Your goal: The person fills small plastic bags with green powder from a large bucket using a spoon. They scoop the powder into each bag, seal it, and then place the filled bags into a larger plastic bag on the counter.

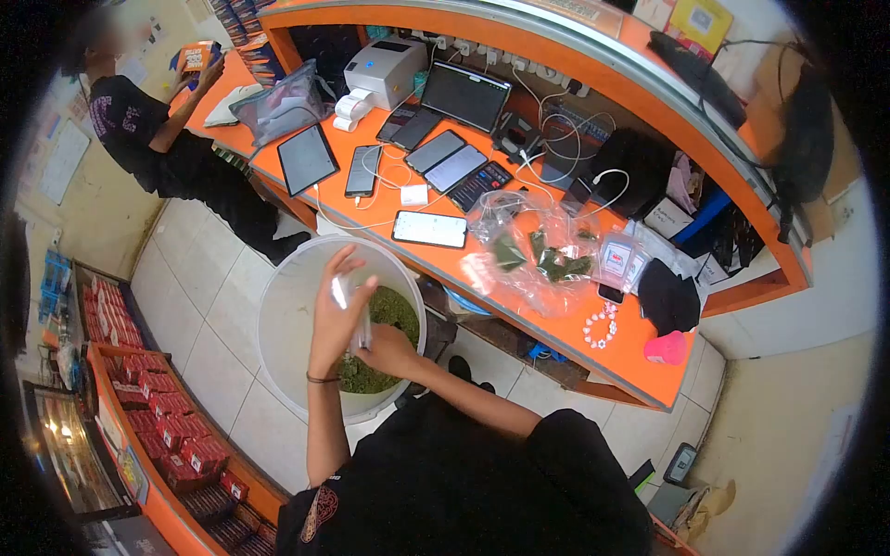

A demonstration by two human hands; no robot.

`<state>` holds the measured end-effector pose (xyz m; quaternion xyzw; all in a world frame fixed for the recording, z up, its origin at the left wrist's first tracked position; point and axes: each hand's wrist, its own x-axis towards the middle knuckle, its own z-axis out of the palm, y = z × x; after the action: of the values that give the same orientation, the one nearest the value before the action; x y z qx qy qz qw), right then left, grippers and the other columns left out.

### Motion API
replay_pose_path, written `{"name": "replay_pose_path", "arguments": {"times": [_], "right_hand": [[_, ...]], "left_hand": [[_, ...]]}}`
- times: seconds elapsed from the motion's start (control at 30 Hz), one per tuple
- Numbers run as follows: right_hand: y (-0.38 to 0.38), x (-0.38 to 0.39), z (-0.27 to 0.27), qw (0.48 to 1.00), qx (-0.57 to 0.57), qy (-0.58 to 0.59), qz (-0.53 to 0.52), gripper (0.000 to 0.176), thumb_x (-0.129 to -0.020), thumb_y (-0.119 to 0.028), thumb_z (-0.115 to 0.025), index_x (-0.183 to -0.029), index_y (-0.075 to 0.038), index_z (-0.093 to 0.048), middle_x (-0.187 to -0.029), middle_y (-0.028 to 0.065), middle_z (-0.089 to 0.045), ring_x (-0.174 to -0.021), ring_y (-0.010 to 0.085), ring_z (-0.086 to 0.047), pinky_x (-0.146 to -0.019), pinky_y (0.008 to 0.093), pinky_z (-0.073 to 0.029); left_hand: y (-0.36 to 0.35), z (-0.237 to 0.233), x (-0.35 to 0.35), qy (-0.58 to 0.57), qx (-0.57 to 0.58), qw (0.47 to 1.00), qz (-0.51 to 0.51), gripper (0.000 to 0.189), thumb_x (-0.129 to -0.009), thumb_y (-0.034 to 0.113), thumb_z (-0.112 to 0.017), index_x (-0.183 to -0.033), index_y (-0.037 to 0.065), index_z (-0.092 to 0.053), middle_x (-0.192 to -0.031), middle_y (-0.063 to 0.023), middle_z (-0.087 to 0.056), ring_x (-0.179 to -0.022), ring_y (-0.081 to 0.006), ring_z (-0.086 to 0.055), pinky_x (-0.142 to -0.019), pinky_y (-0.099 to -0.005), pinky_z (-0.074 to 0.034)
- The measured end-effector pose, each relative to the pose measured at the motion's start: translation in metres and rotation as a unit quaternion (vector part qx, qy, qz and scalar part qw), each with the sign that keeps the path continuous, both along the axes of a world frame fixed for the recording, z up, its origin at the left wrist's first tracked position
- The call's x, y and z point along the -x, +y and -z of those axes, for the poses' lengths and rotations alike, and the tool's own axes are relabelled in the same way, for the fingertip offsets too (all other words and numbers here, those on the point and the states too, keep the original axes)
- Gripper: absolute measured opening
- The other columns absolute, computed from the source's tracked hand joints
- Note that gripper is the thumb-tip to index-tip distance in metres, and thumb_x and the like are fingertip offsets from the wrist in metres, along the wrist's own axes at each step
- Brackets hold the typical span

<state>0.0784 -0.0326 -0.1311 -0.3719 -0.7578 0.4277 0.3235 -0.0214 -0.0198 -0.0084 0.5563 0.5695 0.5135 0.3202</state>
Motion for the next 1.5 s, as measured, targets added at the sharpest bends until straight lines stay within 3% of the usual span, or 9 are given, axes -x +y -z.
{"name": "replay_pose_path", "arguments": {"times": [0.07,0.17,0.37,0.9,0.97,1.2,1.27,1.33,1.5], "right_hand": [[0.006,0.0,-0.005,0.997,0.06,0.051,0.019,0.028,-0.089,-0.028,-0.063,-0.09,0.0,-0.065,-0.073,0.0172,-0.064,-0.066,0.0281,-0.065,-0.062,0.0424,-0.049],[0.019,0.001,-0.015,0.958,0.242,0.153,-0.01,0.026,-0.097,-0.025,-0.061,-0.088,-0.002,-0.067,-0.064,0.0053,-0.057,-0.058,0.0077,-0.048,-0.054,0.0284,-0.041],[0.013,0.031,0.002,0.982,0.11,0.13,-0.088,0.021,-0.09,-0.02,-0.068,-0.092,0.001,-0.069,-0.063,0.0093,-0.06,-0.056,0.0102,-0.052,-0.053,0.0311,-0.042],[0.023,0.026,0.012,0.98,0.184,0.058,-0.059,0.017,-0.081,-0.018,-0.074,-0.084,-0.002,-0.074,-0.07,0.0102,-0.069,-0.061,0.0142,-0.063,-0.058,0.0307,-0.048],[0.021,0.027,0.008,0.983,0.168,0.073,-0.027,0.016,-0.081,-0.018,-0.074,-0.082,-0.002,-0.074,-0.069,0.0101,-0.069,-0.06,0.0127,-0.063,-0.058,0.0294,-0.048],[0.022,0.019,-0.009,0.96,0.22,0.16,0.061,0.014,-0.081,-0.013,-0.076,-0.08,0.0,-0.07,-0.062,-0.0017,-0.057,-0.058,0.0055,-0.051,-0.055,0.025,-0.041],[0.018,0.023,-0.003,0.949,0.25,0.192,0.028,0.017,-0.082,-0.014,-0.078,-0.08,-0.001,-0.069,-0.065,-0.0025,-0.057,-0.058,0.005,-0.049,-0.054,0.0233,-0.038],[0.01,0.024,-0.025,0.894,0.389,0.222,-0.01,0.019,-0.083,-0.016,-0.079,-0.084,-0.001,-0.067,-0.071,-0.0007,-0.059,-0.059,0.0052,-0.051,-0.052,0.0221,-0.038],[0.017,0.018,-0.013,0.822,0.519,0.225,-0.074,0.021,-0.086,-0.019,-0.077,-0.084,-0.005,-0.061,-0.074,0.0004,-0.061,-0.056,0.0018,-0.045,-0.045,0.0197,-0.028]], "left_hand": [[-0.024,0.005,0.022,-0.205,0.14,0.969,-0.007,0.065,-0.09,0.013,-0.068,-0.147,0.009,-0.037,-0.133,-0.0128,-0.054,-0.115,-0.0183,-0.052,-0.093,-0.032,-0.045],[-0.049,0.049,0.053,-0.303,0.128,0.941,-0.073,0.068,-0.09,0.01,-0.067,-0.15,0.008,-0.033,-0.137,-0.0145,-0.051,-0.113,-0.0173,-0.053,-0.091,-0.0306,-0.047],[-0.082,0.092,0.067,-0.407,0.102,0.903,-0.095,0.07,-0.091,-0.006,-0.058,-0.152,0.008,-0.027,-0.137,-0.0201,-0.054,-0.11,-0.0207,-0.062,-0.094,-0.0315,-0.051],[-0.109,0.114,0.085,-0.025,0.129,0.98,-0.15,0.038,-0.099,0.002,-0.044,-0.136,0.009,-0.048,-0.112,-0.0124,-0.066,-0.085,-0.0169,-0.067,-0.075,-0.0276,-0.053],[-0.104,0.106,0.077,0.032,0.107,0.951,-0.289,0.03,-0.101,0.007,-0.044,-0.129,0.008,-0.053,-0.1,-0.0088,-0.065,-0.076,-0.0159,-0.061,-0.07,-0.028,-0.051],[-0.102,0.099,0.087,0.041,0.092,0.893,-0.44,0.022,-0.101,0.014,-0.049,-0.117,0.005,-0.059,-0.093,-0.0062,-0.063,-0.078,-0.0136,-0.057,-0.064,-0.0273,-0.049],[-0.102,0.12,0.089,0.067,0.093,0.952,-0.284,0.02,-0.098,0.018,-0.06,-0.114,0.006,-0.062,-0.086,-0.0029,-0.062,-0.067,-0.0062,-0.055,-0.058,-0.0228,-0.045],[-0.09,0.078,0.048,-0.004,0.065,0.988,-0.139,0.035,-0.078,0.014,-0.082,-0.108,0.005,-0.067,-0.084,0.0034,-0.061,-0.073,-0.0026,-0.05,-0.062,-0.019,-0.041],[-0.092,0.075,0.053,0.059,0.077,0.987,-0.127,0.039,-0.078,0.009,-0.082,-0.114,0.004,-0.068,-0.087,0.0009,-0.065,-0.068,-0.0023,-0.048,-0.058,-0.0185,-0.038]]}}
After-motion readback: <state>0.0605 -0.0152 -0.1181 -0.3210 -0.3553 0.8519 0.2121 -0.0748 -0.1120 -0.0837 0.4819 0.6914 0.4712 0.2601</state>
